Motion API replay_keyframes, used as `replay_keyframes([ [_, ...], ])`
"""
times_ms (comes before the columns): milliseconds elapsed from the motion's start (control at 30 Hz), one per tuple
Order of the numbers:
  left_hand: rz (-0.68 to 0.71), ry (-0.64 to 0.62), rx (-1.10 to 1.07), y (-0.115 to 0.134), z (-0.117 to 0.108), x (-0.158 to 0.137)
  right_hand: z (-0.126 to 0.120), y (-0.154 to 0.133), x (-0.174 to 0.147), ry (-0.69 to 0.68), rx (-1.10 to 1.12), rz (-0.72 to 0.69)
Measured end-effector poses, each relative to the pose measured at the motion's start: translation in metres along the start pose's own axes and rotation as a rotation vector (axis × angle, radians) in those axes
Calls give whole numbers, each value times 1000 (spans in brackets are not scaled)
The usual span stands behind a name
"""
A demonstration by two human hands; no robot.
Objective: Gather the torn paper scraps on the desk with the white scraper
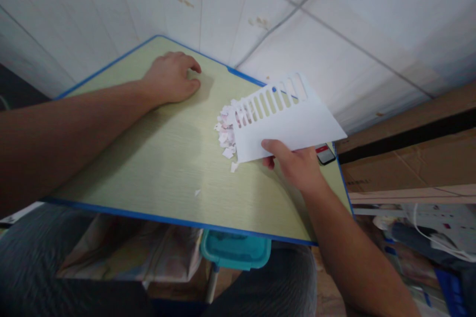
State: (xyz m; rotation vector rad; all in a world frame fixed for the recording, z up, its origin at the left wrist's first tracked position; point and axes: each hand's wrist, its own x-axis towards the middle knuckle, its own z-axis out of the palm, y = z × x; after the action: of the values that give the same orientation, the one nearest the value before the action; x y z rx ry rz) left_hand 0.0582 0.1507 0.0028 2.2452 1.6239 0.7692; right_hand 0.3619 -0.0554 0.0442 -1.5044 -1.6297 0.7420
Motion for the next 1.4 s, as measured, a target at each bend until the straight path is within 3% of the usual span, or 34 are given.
replay_keyframes([
  [300, 15, -3, 98, 4, -2, -1, 6, -1, -7, 33, -142, -40],
  [667, 14, -20, 217, 14, -6, -6, 22, 0, -11, -110, 3, -63],
  [1100, 1, -15, 166, 15, -6, -7, 30, -5, -15, -155, -33, -86],
  [1400, 11, -1, 131, 9, -3, -4, 21, -4, -13, -104, -9, -76],
])
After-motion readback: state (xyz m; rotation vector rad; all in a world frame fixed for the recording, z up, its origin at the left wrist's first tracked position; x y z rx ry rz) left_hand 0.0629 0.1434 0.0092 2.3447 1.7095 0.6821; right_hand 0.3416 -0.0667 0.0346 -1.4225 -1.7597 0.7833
